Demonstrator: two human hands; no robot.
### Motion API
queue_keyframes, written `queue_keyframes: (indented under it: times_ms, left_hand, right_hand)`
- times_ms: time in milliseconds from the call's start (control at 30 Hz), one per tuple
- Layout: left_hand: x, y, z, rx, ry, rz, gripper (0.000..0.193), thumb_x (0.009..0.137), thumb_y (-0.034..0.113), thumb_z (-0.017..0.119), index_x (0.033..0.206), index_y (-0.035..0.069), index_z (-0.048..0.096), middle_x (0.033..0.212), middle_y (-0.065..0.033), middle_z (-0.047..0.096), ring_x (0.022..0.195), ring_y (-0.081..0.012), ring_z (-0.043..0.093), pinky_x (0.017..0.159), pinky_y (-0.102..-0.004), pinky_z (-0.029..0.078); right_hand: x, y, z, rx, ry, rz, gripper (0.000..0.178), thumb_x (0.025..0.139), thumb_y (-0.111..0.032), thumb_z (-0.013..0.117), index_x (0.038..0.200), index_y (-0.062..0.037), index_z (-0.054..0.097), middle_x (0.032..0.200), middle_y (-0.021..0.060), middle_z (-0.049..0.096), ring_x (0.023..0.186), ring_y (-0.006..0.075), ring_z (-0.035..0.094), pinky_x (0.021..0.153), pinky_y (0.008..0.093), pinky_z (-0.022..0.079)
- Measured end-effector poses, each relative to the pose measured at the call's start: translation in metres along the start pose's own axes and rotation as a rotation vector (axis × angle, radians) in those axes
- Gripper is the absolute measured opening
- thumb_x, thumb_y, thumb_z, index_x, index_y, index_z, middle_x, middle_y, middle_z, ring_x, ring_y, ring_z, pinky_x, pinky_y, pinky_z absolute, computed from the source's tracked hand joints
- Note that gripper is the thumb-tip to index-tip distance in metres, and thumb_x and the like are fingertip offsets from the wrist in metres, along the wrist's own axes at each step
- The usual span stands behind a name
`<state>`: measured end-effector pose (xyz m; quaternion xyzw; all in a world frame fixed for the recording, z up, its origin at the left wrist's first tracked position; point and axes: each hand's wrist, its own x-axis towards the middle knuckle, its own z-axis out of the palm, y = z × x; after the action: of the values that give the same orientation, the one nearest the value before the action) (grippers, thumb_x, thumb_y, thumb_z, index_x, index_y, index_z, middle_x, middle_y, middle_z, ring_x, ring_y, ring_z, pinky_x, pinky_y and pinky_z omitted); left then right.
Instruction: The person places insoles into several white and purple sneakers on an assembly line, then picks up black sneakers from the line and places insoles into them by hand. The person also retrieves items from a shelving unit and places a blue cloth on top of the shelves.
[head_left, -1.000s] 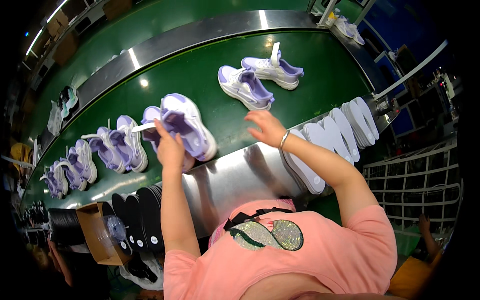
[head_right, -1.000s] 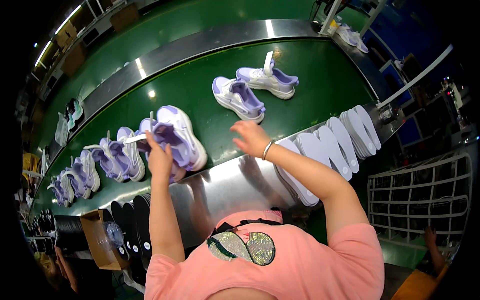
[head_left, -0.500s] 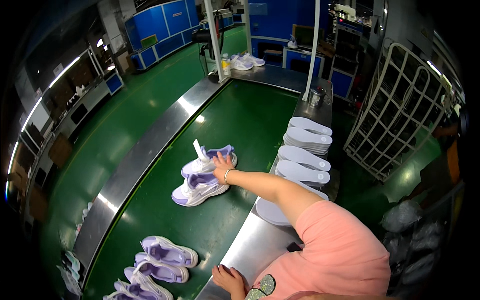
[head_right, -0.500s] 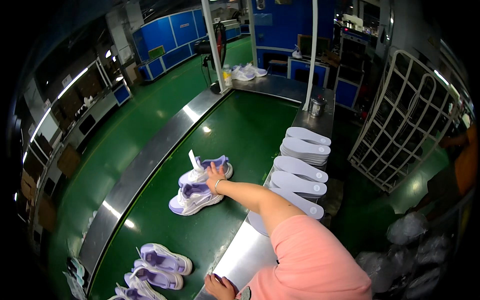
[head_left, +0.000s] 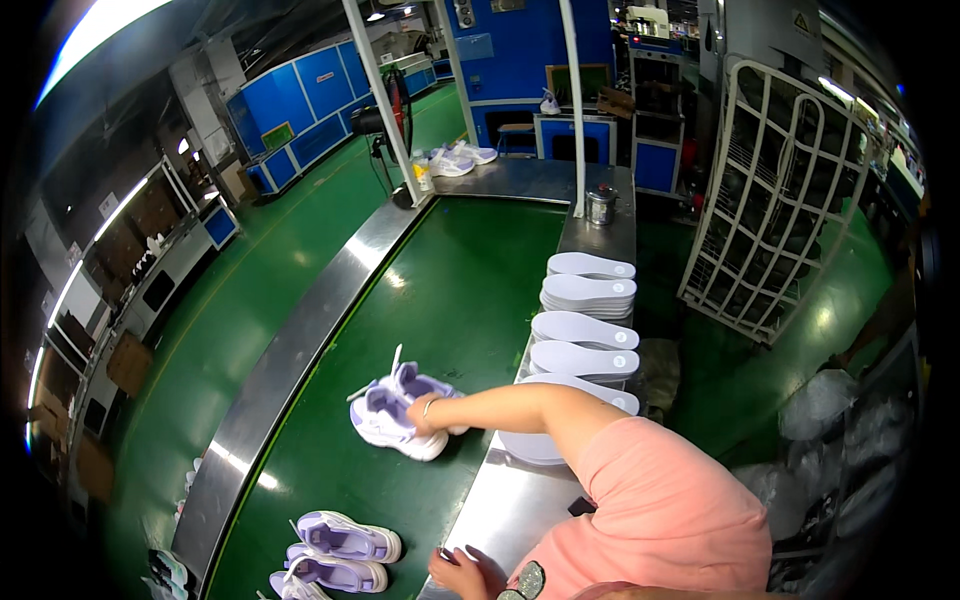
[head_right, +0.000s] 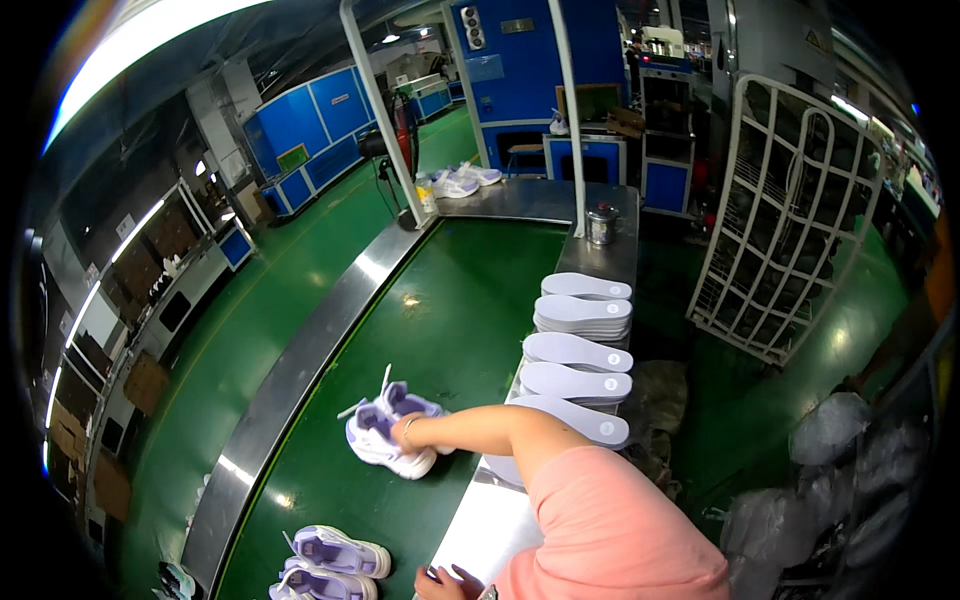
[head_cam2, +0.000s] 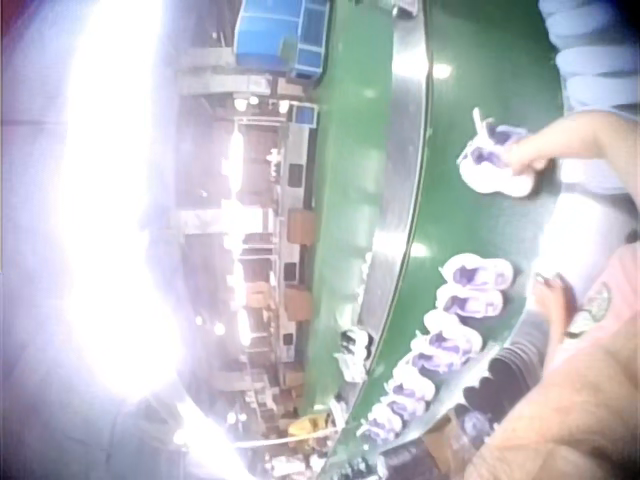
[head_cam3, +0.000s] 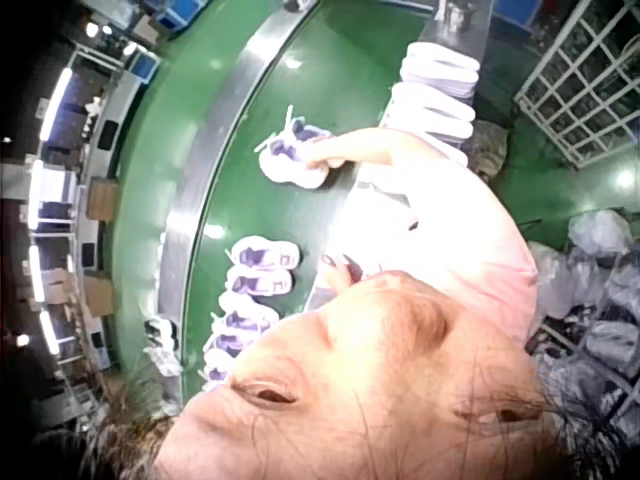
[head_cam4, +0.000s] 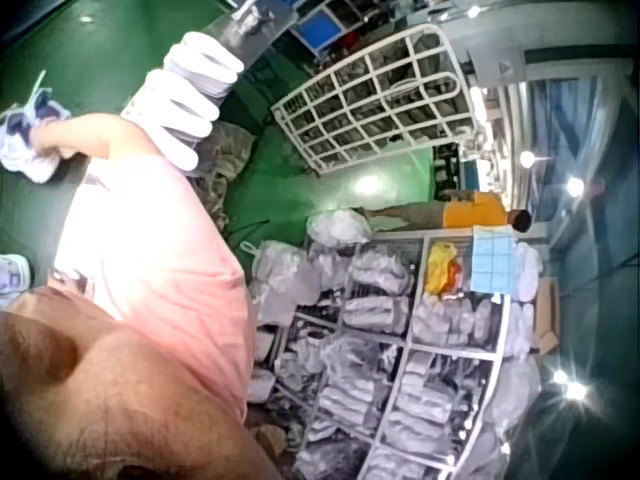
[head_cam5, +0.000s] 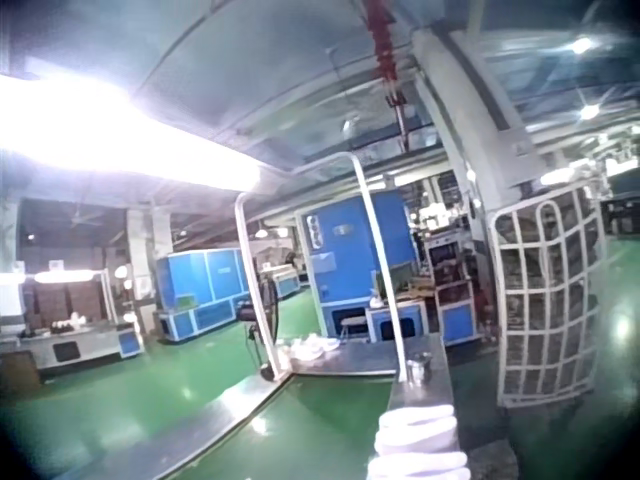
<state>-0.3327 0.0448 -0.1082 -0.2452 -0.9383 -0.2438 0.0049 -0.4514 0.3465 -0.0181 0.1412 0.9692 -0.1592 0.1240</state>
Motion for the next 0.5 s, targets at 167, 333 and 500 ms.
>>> queue_keyframes:
  times_ms: [167, 333, 500]
  left_hand:
    - [0.032, 0.023, -0.017, -0.856, 0.054, -0.315, 0.056, 0.081, 0.023, 0.050, 0.124, 0.000, 0.021, 0.124, -0.0179, 0.025, 0.115, -0.0261, 0.027, 0.091, -0.0377, 0.027]
    - [0.027, 0.035, -0.006, -0.883, 0.093, -0.313, 0.070, 0.074, 0.022, 0.058, 0.125, -0.001, 0.016, 0.127, -0.0194, 0.017, 0.117, -0.0279, 0.021, 0.095, -0.0398, 0.021]
    - [-0.007, 0.046, -0.005, -0.736, 0.141, -0.261, 0.061, 0.072, 0.012, 0.055, 0.120, -0.006, 0.022, 0.119, -0.0209, 0.026, 0.111, -0.0310, 0.030, 0.095, -0.0383, 0.021]
  right_hand:
    - [-0.085, -0.057, 0.002, -0.170, -0.197, -0.210, 0.037, 0.060, -0.031, 0.060, 0.085, -0.0037, 0.062, 0.081, 0.0163, 0.060, 0.075, 0.0258, 0.059, 0.065, 0.0359, 0.046]
    - [-0.186, -0.076, 0.057, -0.191, -0.083, -0.454, 0.023, 0.059, -0.027, 0.059, 0.068, -0.0069, 0.064, 0.064, 0.0108, 0.061, 0.063, 0.0266, 0.060, 0.057, 0.0338, 0.047]
    - [-0.235, -0.054, 0.081, 0.100, -0.195, -0.407, 0.033, 0.070, -0.025, 0.054, 0.095, -0.0039, 0.054, 0.092, 0.0295, 0.049, 0.084, 0.0378, 0.052, 0.072, 0.0394, 0.044]
